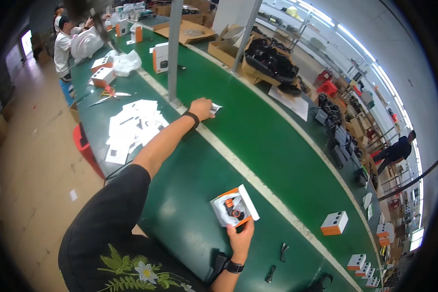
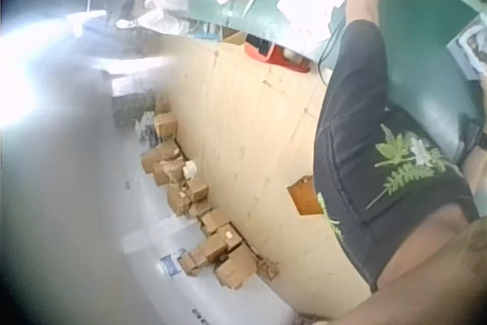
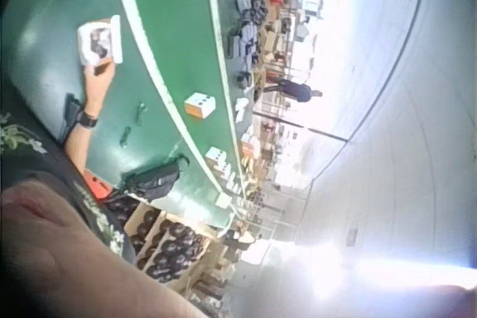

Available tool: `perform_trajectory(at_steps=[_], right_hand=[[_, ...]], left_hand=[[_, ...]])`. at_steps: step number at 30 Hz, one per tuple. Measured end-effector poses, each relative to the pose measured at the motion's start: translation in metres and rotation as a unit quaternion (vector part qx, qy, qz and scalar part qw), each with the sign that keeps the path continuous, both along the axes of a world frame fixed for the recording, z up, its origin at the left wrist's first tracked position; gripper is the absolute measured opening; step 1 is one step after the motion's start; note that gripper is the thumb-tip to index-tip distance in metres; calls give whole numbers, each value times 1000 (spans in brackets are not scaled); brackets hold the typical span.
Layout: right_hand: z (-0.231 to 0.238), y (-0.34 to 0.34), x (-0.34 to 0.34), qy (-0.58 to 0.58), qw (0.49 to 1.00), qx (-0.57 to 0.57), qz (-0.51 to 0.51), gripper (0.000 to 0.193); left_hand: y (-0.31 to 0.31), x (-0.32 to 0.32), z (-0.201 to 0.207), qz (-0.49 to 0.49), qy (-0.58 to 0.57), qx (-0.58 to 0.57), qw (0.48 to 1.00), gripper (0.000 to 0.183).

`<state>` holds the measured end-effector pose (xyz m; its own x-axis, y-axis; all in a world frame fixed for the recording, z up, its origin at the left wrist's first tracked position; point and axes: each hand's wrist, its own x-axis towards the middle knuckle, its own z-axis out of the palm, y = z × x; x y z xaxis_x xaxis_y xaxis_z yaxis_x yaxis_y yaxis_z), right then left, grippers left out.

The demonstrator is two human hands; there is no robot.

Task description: Packing small electronic components and cables into boxes on an assembly line.

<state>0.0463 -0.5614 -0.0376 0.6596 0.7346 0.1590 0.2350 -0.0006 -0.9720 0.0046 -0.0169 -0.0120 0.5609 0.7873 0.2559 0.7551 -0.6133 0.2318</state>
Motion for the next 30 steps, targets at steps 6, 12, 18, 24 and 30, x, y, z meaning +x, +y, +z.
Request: perform_trajectory(at_steps=[6,12,18,24,30], right_hand=[[5,-8,15,24,999,22,-7,90],[31,-7,17,95,987,80,105,82],[29,-36,24,77,993,44,84,74],[44,-52,27,3,997,-36,71,81],[52,-39,14,40,994,3,97,82]], left_hand=[[-53,-58,70,-68,-103,-64,990,33],[-93,-260,77,6,-117,48,992,52],[-159,-286,61,26,-239,-48,970,77],[-357,-261,123,-231,-352,-563,711,49],[-428,-192,112,-434,-262,13,862,38]])
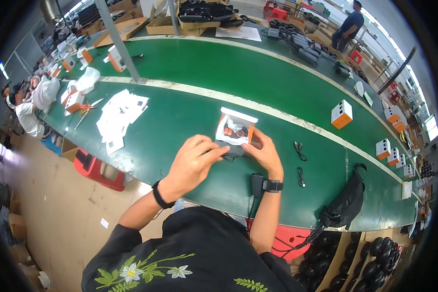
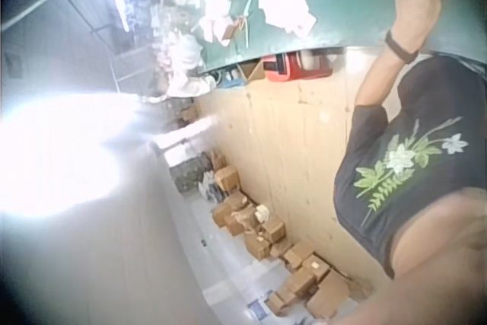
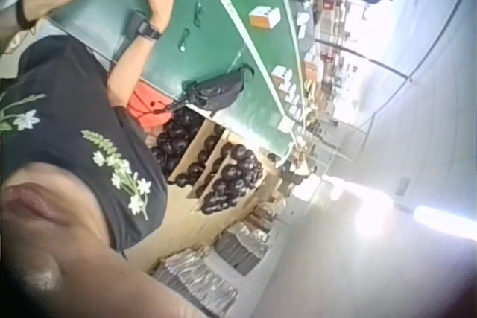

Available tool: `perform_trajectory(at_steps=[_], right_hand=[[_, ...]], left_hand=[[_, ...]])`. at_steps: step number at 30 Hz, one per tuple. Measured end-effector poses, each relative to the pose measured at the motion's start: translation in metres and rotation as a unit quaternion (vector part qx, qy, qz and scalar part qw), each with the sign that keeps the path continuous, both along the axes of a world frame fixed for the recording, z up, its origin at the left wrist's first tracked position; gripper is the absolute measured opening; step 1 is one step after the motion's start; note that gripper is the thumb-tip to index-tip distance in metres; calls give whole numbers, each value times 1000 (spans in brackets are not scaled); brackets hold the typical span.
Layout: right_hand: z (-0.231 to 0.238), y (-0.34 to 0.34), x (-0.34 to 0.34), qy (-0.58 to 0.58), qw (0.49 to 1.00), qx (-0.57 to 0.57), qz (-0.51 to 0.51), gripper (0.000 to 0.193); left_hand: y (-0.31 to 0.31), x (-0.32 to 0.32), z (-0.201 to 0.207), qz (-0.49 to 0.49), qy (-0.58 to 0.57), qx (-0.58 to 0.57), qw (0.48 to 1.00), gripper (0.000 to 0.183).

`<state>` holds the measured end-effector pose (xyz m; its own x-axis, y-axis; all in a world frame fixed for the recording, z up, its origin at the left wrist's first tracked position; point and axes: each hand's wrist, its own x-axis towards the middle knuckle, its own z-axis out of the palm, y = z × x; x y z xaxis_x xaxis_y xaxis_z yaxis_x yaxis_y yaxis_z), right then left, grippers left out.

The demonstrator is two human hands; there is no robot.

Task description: Packing small electronic components and cables into boxes on an assembly line.

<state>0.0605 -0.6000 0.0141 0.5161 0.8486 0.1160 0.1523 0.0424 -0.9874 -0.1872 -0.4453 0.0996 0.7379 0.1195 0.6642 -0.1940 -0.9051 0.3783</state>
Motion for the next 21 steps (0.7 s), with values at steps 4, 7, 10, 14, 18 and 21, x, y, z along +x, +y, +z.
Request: perform_trajectory(at_steps=[4,7,10,14,18,21], right_hand=[[1,-8,0,31,999,8,6,78],[11,-8,-8,13,1000,-16,4,77],[16,-8,-9,-7,999,-44,-5,77],[21,-11,-9,-99,994,-45,1,78],[27,-4,-19,-172,981,-8,-84,75],[26,-7,-28,-243,952,73,-172,63]], left_hand=[[9,50,-14,56,-16,134,989,29],[12,70,-21,127,-10,187,974,25],[4,81,-18,143,-22,217,965,25],[5,91,-10,121,-22,232,965,24],[23,94,-13,124,39,235,963,21],[28,96,-19,118,78,251,958,23]])
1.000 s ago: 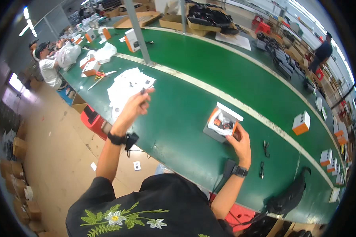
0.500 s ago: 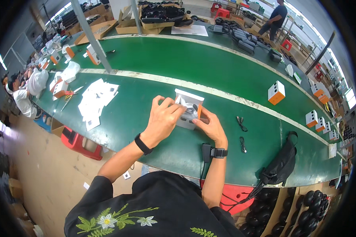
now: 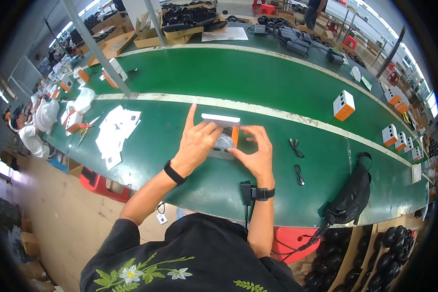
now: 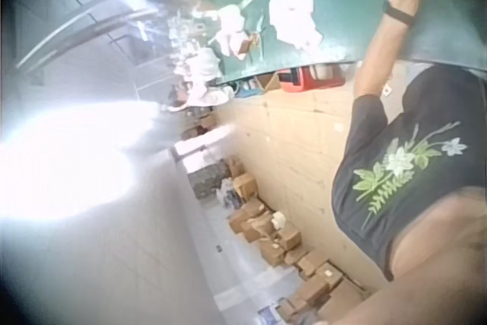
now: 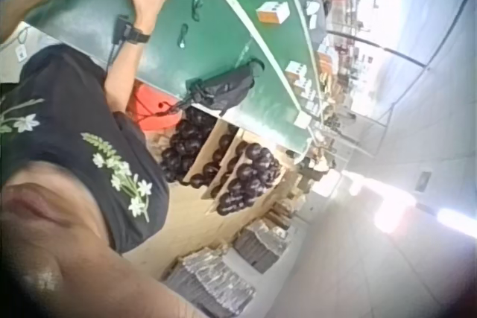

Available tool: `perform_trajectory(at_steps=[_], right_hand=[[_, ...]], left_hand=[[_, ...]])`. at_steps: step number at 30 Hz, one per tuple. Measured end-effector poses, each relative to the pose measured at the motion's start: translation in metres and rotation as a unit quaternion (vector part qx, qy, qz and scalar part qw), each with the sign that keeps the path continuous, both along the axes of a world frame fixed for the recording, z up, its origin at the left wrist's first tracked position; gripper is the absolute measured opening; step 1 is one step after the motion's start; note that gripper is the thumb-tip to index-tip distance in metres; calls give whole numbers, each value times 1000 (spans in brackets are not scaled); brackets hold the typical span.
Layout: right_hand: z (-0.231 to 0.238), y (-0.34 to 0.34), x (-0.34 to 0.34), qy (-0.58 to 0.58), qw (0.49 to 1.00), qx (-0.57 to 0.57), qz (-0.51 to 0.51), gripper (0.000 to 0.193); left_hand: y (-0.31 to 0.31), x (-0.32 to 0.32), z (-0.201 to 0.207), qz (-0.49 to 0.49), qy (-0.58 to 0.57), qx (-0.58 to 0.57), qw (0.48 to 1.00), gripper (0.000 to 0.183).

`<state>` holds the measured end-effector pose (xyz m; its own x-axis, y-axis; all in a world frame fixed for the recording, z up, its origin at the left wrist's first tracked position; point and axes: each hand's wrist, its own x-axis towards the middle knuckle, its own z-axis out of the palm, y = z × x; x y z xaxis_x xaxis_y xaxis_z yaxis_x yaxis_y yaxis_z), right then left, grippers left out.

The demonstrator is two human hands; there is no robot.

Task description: Packing small electronic components and cables into boxes on an assembly line.

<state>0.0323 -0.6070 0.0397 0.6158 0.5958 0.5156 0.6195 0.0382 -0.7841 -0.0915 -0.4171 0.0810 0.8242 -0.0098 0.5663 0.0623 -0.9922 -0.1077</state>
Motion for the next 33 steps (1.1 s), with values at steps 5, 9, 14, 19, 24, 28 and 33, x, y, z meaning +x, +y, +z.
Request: perform_trajectory(at_steps=[5,9,14,19,24,28,33], right_hand=[[6,2,-11,-75,997,23,-19,41],[18,2,-12,-128,991,-41,-19,37],[12,1,-12,-102,994,-42,-23,34],[11,-1,-18,30,1000,7,-1,40],[30,-1,-27,73,997,-3,11,48],[13,6,-16,-38,998,-42,-36,31],[18,7,-20,-76,993,-82,-39,33]], left_hand=[[4,-6,2,-155,-31,-173,972,32],[18,-11,-21,-134,-304,-608,721,40],[48,14,-18,-143,118,-648,738,57],[57,2,-5,-306,97,-337,885,65],[44,-12,2,-276,86,-288,913,51],[48,-9,1,-261,72,-300,915,46],[59,-16,3,-242,71,-293,922,41]])
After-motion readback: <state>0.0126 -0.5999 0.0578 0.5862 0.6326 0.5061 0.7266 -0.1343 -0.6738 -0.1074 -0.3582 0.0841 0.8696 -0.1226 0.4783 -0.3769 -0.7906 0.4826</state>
